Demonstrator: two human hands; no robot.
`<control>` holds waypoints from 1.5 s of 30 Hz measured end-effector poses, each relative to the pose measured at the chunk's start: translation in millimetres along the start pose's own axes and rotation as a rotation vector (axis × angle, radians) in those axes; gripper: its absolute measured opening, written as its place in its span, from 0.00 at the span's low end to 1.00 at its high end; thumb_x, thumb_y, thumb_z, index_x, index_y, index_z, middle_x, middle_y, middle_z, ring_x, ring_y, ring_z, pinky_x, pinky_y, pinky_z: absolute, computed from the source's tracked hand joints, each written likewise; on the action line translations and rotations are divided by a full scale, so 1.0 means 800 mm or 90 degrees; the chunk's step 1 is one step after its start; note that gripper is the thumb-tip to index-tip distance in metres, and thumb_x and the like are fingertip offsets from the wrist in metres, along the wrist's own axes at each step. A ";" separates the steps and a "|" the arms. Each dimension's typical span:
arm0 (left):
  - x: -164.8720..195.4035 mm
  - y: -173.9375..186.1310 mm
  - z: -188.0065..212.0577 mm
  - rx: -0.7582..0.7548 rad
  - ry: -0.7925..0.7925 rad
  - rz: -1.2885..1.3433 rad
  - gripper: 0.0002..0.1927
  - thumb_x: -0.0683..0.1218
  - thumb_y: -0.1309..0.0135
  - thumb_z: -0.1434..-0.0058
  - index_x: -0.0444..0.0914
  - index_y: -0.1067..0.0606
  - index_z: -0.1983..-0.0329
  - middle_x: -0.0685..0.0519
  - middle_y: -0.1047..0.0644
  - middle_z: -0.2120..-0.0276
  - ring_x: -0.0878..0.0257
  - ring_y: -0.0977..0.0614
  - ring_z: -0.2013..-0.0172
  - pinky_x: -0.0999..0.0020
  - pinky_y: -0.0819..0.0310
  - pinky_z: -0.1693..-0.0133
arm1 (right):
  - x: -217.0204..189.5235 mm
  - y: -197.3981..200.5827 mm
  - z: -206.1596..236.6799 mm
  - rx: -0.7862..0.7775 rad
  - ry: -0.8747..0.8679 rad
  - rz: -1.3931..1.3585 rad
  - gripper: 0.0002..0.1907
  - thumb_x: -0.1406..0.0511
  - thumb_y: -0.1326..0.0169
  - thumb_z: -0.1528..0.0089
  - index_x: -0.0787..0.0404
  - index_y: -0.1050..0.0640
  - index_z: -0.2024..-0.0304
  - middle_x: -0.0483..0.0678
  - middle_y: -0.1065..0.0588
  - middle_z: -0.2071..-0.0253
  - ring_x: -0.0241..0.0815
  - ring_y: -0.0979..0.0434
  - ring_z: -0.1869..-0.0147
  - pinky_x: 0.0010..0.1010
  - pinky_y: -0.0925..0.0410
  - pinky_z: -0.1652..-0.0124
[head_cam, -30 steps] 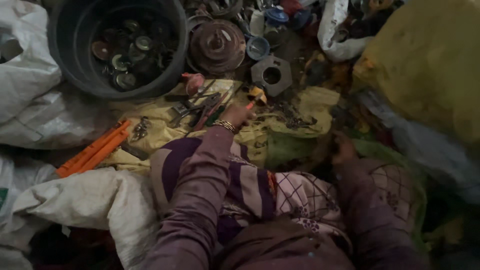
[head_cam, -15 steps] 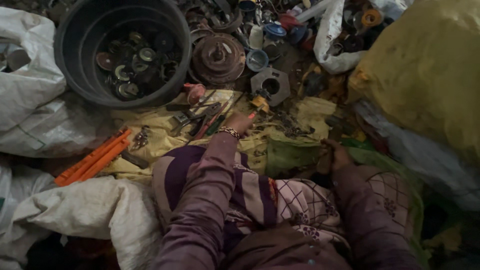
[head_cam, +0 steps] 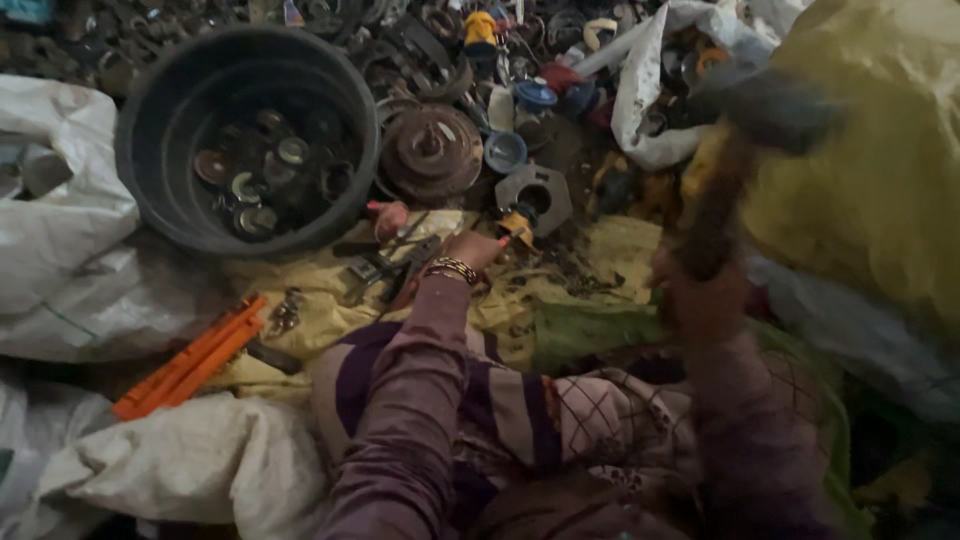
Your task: The person sits on the floor and uses a hammer and pliers to disassemble small metal parts, separating components and placing them into a nearby bucket. The person repeatedly picks up parts, strikes them, and removes pieces by hand.
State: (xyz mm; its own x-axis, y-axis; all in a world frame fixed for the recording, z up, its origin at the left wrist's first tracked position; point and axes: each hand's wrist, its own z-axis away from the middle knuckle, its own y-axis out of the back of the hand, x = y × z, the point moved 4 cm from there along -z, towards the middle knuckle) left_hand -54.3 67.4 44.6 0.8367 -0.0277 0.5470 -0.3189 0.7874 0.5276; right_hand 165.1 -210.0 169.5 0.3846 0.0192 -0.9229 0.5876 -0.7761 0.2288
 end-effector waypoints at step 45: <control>0.014 0.021 0.018 0.060 -0.042 0.150 0.24 0.56 0.34 0.44 0.30 0.18 0.59 0.43 0.15 0.68 0.57 0.13 0.72 0.59 0.19 0.62 | 0.087 -0.040 -0.043 -0.221 -0.086 0.444 0.23 0.62 0.41 0.36 0.58 0.31 0.40 0.50 0.23 0.64 0.41 0.23 0.68 0.33 0.29 0.72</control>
State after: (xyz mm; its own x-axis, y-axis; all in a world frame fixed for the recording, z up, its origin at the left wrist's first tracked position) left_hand -56.6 71.4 68.5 0.7049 0.1067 0.7012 -0.5437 0.7162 0.4376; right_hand 197.8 -162.1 108.4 0.6693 -0.4936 -0.5553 0.4397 -0.3393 0.8316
